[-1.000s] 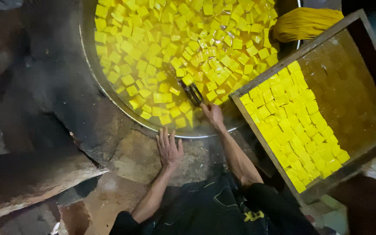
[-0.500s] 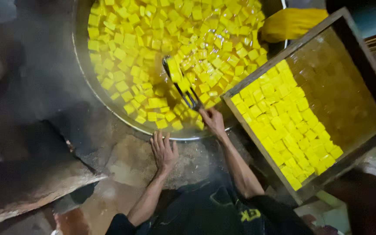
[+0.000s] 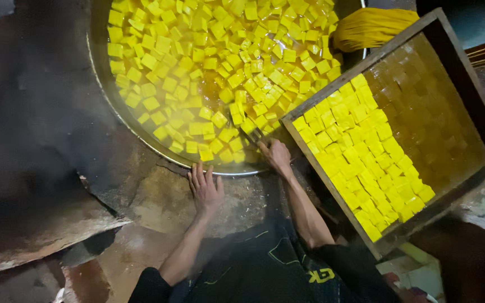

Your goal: The person uses a slotted skimmer to scoop yellow tofu cubes from a large steaming vat of hot liquid and places them into a wooden tray, occasionally using a hand to arrange and level the cubes in the tray. The tray gradually fills with neatly arranged tofu as scooping continues.

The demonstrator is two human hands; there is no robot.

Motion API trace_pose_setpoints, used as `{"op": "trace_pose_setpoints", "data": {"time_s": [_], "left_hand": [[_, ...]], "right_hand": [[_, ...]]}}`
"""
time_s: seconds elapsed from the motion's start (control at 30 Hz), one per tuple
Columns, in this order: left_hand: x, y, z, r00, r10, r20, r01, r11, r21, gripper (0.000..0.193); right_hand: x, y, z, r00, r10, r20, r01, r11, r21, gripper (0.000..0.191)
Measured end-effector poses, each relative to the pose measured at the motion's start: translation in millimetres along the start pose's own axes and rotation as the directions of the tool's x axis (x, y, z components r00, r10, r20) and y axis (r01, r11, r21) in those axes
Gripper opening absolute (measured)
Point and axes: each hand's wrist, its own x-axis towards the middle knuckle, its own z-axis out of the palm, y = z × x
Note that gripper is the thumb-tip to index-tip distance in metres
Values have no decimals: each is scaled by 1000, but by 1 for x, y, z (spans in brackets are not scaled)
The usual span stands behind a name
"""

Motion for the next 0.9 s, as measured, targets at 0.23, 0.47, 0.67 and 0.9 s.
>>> {"op": "trace_pose_setpoints", "data": {"time_s": [0.23,0.47,0.67,0.9], "left_hand": [[6,4,-1,1000,-4,16,4,1000,28,55],[7,12,-5,1000,0,0,0,995,101,55],[3,21,-7,999,-7,-51,13,993,120,52],[3,19,-9,999,4,-48,1,994,109,56]], "right_hand": [[37,-27,19,988,-142,-61,152,966,209,52],[44,-60,5,990,-124,-71,142,917,374,47],[22,-38,-10,987,-126,-104,153,934,322,51],[-17,-2,-7,994,69,-84,-54,985,164,51]]}}
